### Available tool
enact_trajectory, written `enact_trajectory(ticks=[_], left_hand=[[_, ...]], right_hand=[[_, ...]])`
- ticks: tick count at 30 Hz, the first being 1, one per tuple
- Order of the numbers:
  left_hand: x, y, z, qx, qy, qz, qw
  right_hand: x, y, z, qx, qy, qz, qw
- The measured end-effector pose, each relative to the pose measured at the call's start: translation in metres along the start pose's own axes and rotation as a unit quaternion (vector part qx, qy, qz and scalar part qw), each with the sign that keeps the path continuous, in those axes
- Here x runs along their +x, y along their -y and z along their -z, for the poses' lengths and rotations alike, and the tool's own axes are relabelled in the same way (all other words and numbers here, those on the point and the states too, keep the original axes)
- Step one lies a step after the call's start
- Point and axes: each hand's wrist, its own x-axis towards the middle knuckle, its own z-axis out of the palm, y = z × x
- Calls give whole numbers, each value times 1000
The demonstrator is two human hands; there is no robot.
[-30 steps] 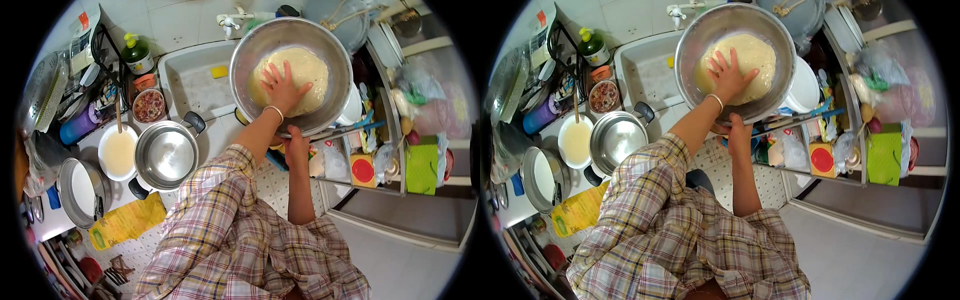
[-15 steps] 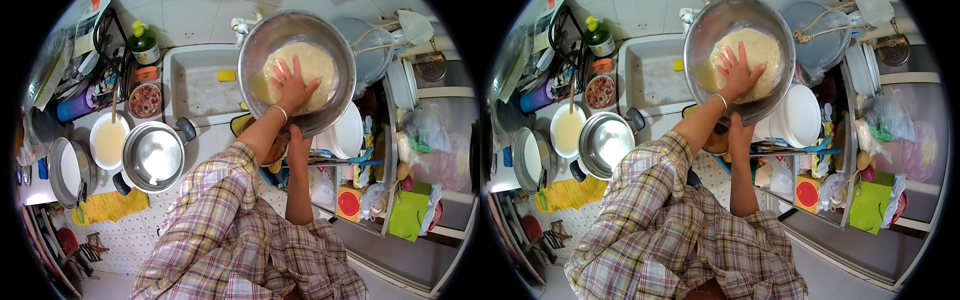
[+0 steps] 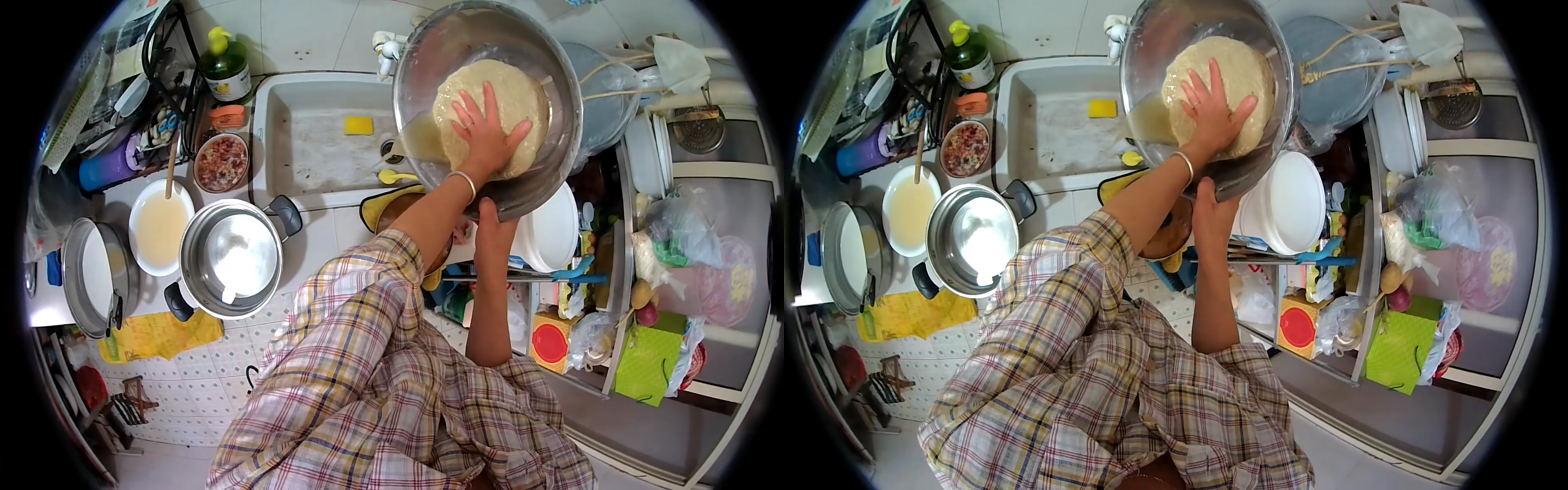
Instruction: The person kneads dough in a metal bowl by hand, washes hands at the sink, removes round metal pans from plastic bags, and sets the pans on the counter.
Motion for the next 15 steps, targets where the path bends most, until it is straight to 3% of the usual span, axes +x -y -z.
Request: enact_trajectory(ticks=[15], left_hand=[[6, -16, 2, -56, -10, 5, 998]], right_hand=[[1, 20, -3, 3, -9, 45, 999]])
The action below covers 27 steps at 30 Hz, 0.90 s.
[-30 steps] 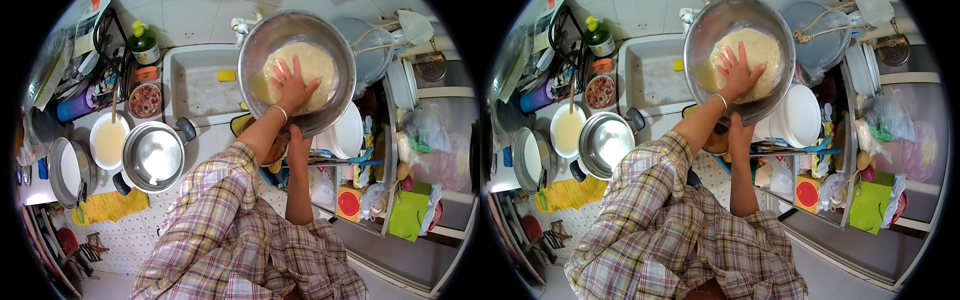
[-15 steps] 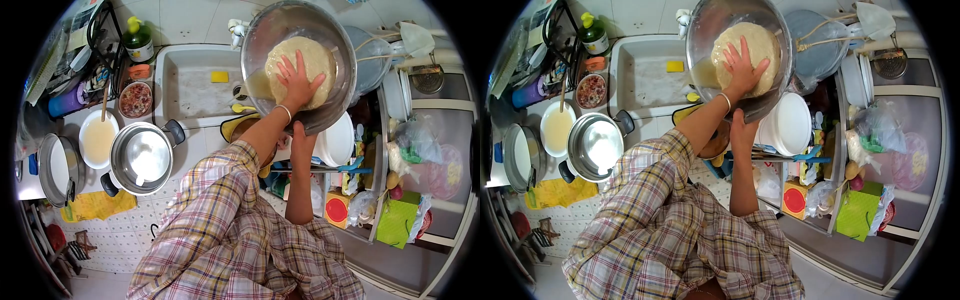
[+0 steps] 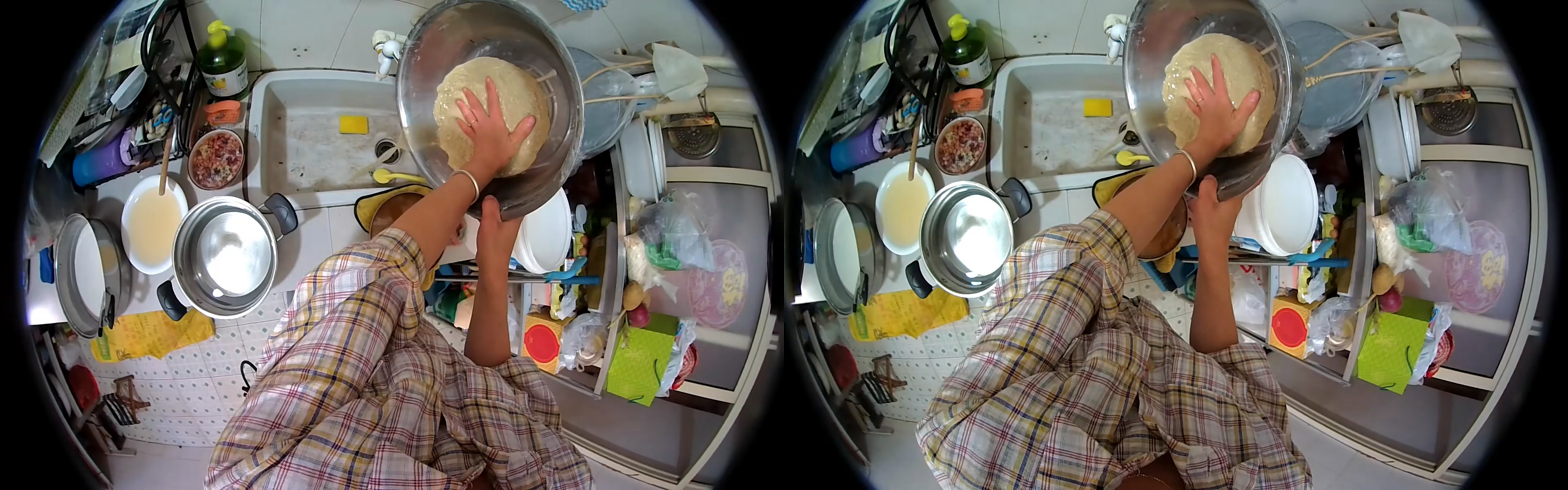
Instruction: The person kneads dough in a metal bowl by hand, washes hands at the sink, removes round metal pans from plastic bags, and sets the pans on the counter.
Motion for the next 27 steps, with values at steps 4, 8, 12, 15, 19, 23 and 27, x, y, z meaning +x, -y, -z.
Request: enact_trajectory(ticks=[4, 8, 12, 15, 19, 23, 27], left_hand=[[-1, -3, -1, -16, -3, 6, 1000], [-2, -5, -2, -29, -10, 9, 999], [-3, -6, -4, -26, -17, 13, 999], [-4, -7, -4, -43, -19, 18, 999], [-5, -9, -5, -33, -22, 19, 999], [-8, -10, -7, -30, -26, 15, 999], [-9, -12, -7, -38, -23, 17, 999]], right_hand=[[-6, 17, -5, 18, -14, -12, 1000], [-9, 24, -6, 47, -27, -38, 998], [-9, 24, -3, 20, -25, -21, 999], [-8, 20, -2, -1, -26, -4, 1000], [-4, 8, 3, -9, -29, 36, 999], [-3, 1, 8, -39, -37, 75, 996], [-5, 4, 8, -45, -9, 61, 997]])
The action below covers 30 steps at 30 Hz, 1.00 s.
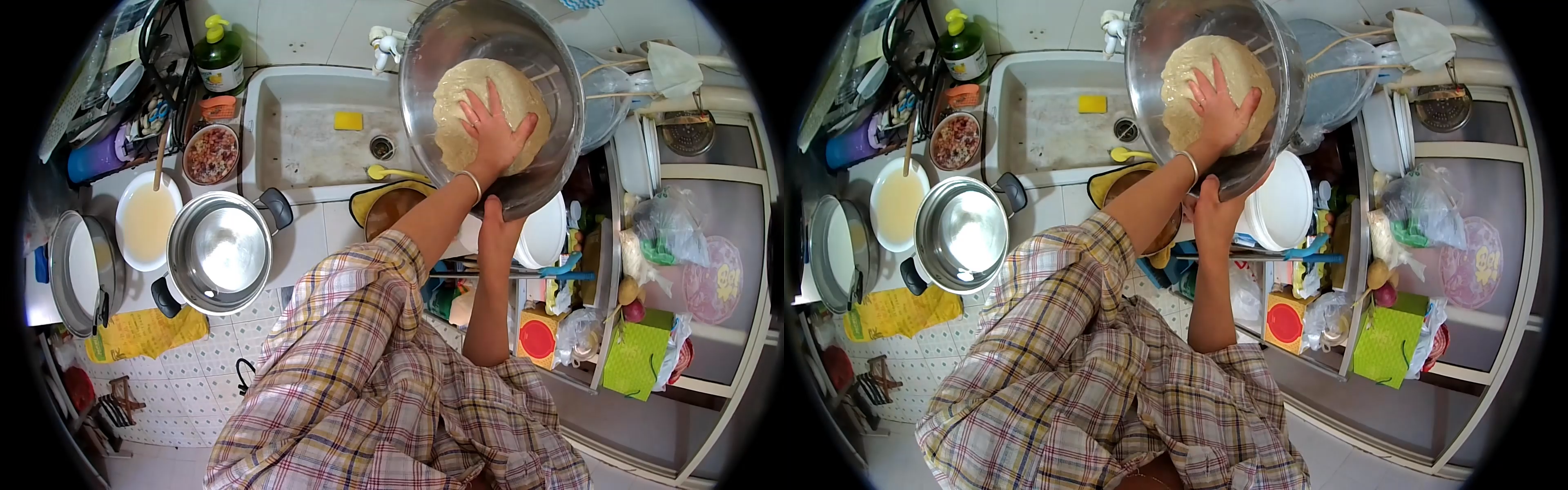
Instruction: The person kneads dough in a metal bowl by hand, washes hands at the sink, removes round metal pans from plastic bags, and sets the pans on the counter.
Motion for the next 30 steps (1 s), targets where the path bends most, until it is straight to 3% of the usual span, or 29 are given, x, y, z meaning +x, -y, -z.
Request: enact_trajectory(ticks=[5, 7, 16, 30], left_hand=[[-3, 1, -1, 2, 4, 6, 1000], [-3, 2, -1, 4, 6, 7, 1000], [-8, 11, 6, 33, 15, 13, 999], [-12, 12, 17, 16, 15, 12, 1000]], right_hand=[[-3, 4, 1, 20, -19, 5, 1000], [-5, 18, 2, 22, 36, -55, 998], [-9, -9, 0, -5, 25, 0, 1000], [-24, 5, -8, -12, 22, -15, 1000]])
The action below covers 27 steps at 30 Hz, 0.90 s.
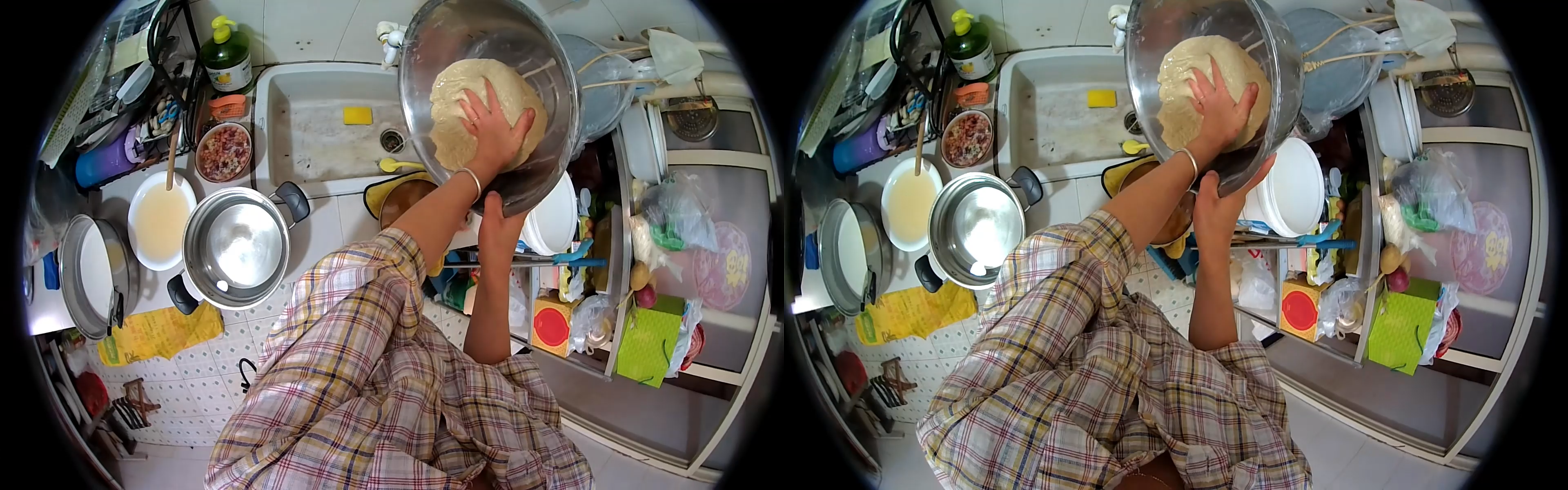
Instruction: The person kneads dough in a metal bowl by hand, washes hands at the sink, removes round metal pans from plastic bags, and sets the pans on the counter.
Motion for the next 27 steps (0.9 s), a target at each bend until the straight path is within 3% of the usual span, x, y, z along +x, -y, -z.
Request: enact_trajectory(ticks=[19, 27], left_hand=[[-2, -8, 1, -32, 33, 19, 999], [0, -12, 2, -40, 40, 24, 998]], right_hand=[[-1, 16, -2, -33, -18, 44, 998], [-2, 28, -5, -34, -22, 18, 999]])
